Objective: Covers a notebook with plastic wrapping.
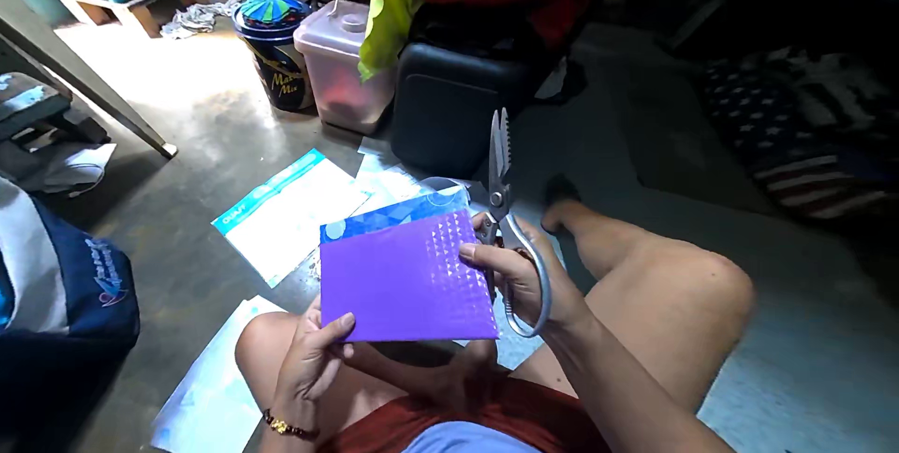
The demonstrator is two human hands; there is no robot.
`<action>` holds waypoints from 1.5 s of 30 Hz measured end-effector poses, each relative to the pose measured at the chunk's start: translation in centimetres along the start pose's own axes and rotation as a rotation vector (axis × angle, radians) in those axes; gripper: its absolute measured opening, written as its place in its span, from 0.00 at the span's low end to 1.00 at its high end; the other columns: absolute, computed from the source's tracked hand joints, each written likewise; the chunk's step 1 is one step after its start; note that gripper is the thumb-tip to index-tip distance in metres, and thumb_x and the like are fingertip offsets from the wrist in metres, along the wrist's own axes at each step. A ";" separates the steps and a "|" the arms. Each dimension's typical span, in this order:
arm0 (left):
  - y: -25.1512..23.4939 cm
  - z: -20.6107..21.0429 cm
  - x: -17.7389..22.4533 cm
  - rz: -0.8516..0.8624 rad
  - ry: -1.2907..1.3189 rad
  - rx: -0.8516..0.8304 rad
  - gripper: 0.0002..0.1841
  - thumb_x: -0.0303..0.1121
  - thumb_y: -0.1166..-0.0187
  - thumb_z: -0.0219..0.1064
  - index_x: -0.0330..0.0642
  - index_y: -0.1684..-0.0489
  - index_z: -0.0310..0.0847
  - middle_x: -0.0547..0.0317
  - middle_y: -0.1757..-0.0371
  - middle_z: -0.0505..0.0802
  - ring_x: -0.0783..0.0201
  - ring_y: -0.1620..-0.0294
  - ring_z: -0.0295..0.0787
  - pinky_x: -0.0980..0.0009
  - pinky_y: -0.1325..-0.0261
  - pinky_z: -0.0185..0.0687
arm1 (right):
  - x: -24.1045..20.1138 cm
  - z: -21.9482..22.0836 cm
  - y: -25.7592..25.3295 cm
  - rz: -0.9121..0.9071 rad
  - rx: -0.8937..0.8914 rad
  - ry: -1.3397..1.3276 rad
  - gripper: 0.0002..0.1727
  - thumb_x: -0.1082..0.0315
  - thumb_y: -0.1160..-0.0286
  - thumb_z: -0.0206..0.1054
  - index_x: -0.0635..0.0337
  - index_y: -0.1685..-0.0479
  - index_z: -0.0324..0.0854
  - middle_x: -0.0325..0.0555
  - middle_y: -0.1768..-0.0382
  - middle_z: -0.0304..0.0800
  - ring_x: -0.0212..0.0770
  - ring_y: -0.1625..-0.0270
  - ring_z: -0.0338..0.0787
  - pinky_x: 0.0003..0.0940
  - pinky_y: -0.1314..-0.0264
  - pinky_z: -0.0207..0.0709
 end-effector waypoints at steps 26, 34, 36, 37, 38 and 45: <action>0.8 1.0 1.9 0.264 0.136 0.278 0.20 0.09 0.21 0.48 0.42 0.40 0.71 0.56 0.64 0.96 0.69 0.77 0.93 0.78 0.80 0.87 | 3.3 -4.5 7.6 -0.522 -0.174 0.926 0.45 0.30 0.37 0.70 0.74 0.54 0.86 0.54 0.72 0.88 0.32 0.75 0.78 0.24 0.72 0.72; 0.7 1.0 2.0 0.258 0.132 0.309 0.19 0.09 0.21 0.49 0.42 0.40 0.71 0.56 0.63 0.96 0.69 0.76 0.93 0.78 0.80 0.87 | 3.3 -4.3 7.7 -0.524 -0.126 0.928 0.43 0.34 0.37 0.73 0.76 0.54 0.86 0.54 0.72 0.89 0.30 0.75 0.77 0.22 0.71 0.71; 0.8 1.1 2.1 0.254 0.118 0.320 0.19 0.09 0.21 0.50 0.41 0.40 0.70 0.56 0.64 0.96 0.70 0.76 0.93 0.78 0.80 0.87 | 3.2 -4.3 7.7 -0.527 -0.111 0.934 0.43 0.33 0.37 0.73 0.76 0.54 0.86 0.55 0.71 0.89 0.30 0.75 0.77 0.23 0.71 0.72; 0.8 1.1 2.1 0.251 0.115 0.321 0.19 0.09 0.20 0.50 0.41 0.39 0.70 0.56 0.64 0.96 0.70 0.76 0.93 0.78 0.80 0.87 | 3.2 -4.3 7.7 -0.530 -0.103 0.944 0.43 0.33 0.38 0.73 0.76 0.55 0.87 0.55 0.71 0.89 0.31 0.75 0.78 0.24 0.71 0.72; 0.8 1.1 2.1 0.247 0.114 0.321 0.19 0.10 0.20 0.50 0.42 0.39 0.71 0.56 0.64 0.96 0.70 0.76 0.93 0.78 0.80 0.87 | 3.2 -4.3 7.6 -0.529 -0.096 0.956 0.43 0.33 0.38 0.73 0.75 0.55 0.87 0.55 0.71 0.90 0.32 0.74 0.79 0.25 0.71 0.74; 0.7 1.0 1.7 0.224 0.129 0.317 0.18 0.09 0.20 0.51 0.41 0.42 0.71 0.56 0.63 0.95 0.70 0.76 0.93 0.78 0.79 0.87 | 3.2 -4.4 7.7 -0.501 -0.088 0.982 0.41 0.34 0.37 0.73 0.74 0.56 0.87 0.54 0.73 0.88 0.33 0.76 0.78 0.27 0.73 0.72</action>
Point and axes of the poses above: each hand's wrist, its own y-axis away from the middle knuckle, its own z-axis out of the palm, x = y × z, the point moved 1 cm from there along -y, towards the middle knuckle
